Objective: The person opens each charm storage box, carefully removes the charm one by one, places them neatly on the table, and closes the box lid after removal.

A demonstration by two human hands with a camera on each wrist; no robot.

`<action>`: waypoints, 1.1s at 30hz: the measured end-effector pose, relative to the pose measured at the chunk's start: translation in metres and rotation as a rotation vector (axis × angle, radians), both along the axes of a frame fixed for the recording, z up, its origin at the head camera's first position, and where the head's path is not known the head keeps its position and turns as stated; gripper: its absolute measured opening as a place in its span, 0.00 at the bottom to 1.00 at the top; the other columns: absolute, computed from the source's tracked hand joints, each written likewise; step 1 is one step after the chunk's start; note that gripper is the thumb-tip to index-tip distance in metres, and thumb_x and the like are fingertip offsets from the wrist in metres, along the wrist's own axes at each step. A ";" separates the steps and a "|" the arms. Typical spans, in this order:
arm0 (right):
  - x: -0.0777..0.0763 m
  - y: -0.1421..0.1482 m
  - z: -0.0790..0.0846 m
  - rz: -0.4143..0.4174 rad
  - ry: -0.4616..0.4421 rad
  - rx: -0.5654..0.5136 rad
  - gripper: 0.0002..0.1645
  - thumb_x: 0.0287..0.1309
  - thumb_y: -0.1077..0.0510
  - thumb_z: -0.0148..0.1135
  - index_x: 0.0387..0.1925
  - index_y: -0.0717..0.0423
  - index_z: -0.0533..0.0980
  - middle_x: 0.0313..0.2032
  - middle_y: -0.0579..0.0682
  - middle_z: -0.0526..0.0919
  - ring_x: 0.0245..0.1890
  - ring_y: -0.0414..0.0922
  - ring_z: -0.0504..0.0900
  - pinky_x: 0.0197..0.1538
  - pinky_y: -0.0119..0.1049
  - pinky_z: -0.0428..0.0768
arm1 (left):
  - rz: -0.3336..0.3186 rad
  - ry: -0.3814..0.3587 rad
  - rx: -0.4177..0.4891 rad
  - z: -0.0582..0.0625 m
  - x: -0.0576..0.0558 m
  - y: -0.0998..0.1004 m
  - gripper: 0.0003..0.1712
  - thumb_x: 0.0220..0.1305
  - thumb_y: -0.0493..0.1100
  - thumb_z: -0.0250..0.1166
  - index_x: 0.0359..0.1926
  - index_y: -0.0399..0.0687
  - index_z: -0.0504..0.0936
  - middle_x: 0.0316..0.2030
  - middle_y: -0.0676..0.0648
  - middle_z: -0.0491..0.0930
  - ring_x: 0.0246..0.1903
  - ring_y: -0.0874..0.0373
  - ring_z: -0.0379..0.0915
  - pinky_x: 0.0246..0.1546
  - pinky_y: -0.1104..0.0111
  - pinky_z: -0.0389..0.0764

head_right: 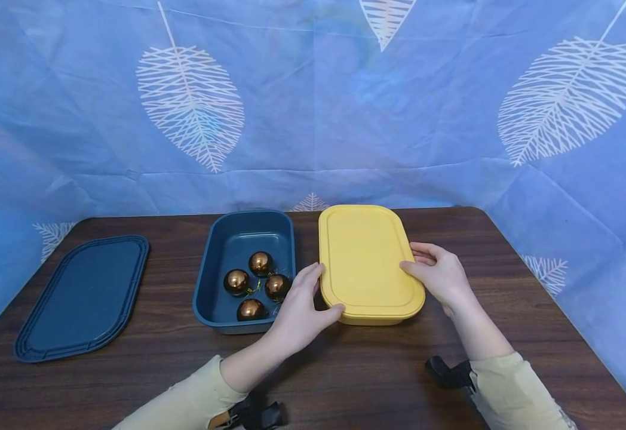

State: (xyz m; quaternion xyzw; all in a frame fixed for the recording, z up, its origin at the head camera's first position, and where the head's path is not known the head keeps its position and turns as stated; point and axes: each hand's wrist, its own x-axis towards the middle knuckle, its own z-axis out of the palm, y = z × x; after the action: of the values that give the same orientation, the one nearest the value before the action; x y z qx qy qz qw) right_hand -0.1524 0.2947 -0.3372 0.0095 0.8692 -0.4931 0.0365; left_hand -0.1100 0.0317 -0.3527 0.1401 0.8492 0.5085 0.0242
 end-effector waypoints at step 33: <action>0.003 -0.008 0.002 -0.080 0.063 -0.053 0.39 0.64 0.52 0.60 0.69 0.67 0.59 0.57 0.68 0.69 0.37 0.22 0.75 0.38 0.26 0.80 | 0.000 0.031 0.008 0.002 0.001 0.001 0.52 0.48 0.42 0.76 0.70 0.35 0.59 0.71 0.42 0.52 0.68 0.49 0.52 0.61 0.58 0.66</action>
State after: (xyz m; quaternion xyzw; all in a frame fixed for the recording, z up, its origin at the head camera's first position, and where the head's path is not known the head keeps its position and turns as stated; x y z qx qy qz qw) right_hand -0.1491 0.2862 -0.3356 0.0277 0.8554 -0.5172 -0.0106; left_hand -0.1094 0.0326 -0.3503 0.1481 0.8474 0.5097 0.0106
